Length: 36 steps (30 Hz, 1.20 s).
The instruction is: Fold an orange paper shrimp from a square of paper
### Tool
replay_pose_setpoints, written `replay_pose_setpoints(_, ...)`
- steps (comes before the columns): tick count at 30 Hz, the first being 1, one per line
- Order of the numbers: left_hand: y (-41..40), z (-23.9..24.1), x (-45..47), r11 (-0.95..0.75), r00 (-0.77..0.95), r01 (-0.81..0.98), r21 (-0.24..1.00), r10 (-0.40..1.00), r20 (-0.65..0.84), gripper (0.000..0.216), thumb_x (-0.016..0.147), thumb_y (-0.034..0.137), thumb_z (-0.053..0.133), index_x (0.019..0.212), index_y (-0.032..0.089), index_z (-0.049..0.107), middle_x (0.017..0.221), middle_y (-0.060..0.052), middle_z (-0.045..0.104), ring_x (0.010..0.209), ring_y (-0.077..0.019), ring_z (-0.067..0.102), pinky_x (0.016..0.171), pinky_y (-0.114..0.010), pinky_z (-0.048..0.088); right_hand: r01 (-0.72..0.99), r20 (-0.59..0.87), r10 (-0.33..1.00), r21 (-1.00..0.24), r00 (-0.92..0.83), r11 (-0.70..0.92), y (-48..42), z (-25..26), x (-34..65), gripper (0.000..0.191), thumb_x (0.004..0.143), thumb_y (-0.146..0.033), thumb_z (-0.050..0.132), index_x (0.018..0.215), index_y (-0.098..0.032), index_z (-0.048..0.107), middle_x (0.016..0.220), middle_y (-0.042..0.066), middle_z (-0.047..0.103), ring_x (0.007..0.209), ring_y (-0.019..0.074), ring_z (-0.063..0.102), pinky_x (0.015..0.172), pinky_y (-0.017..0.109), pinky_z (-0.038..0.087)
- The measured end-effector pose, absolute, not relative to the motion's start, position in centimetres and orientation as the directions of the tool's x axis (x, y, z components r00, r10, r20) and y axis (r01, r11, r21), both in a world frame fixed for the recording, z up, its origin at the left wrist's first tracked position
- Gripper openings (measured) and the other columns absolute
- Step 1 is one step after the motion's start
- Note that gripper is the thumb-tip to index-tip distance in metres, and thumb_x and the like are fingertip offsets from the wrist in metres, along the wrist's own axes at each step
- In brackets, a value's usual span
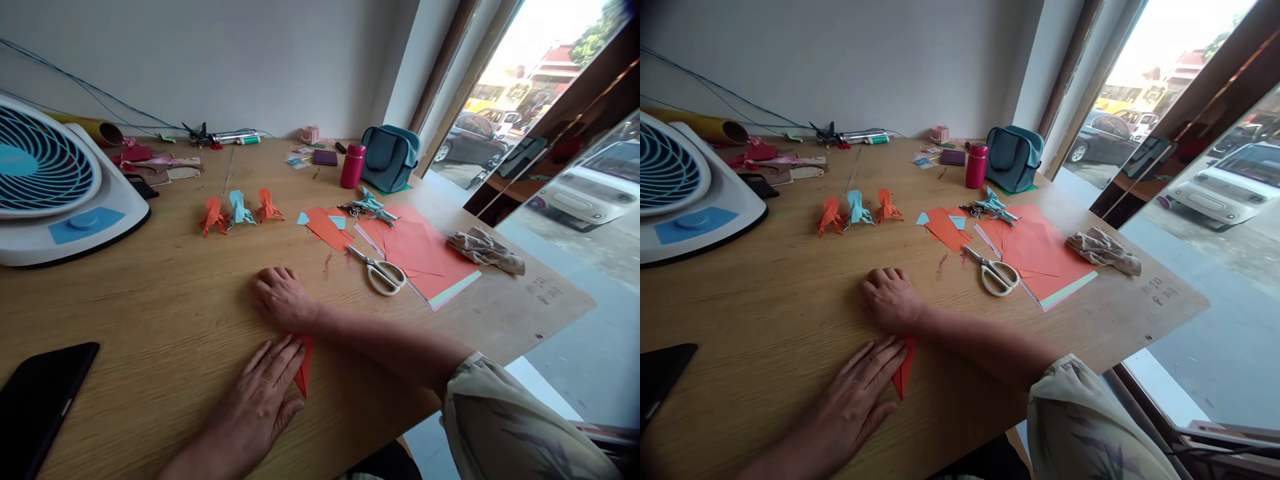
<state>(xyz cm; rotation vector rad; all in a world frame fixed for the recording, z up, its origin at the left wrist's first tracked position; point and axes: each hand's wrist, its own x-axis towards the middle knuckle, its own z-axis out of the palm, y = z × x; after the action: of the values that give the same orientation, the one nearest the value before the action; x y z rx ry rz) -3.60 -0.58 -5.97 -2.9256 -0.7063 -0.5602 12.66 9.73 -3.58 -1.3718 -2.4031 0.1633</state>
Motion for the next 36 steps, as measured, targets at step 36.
replay_pose_setpoints(36,-1.2,-4.9,-3.9,-0.886,0.855,0.449,0.115,0.463,0.233,0.079,0.100,0.053,0.049,0.161,0.012,0.021,0.159,-0.014,0.042,0.148,-0.0310,0.036,0.120,-0.050,0.031,0.839,0.284,0.841,-0.170,-0.461,0.517,10.1,-4.6,13.2,0.053,0.100,-0.048,0.052,0.143,-0.016,0.052,0.148,0.017,0.051,0.139,0.0303,0.043,0.115,0.048,0.033)
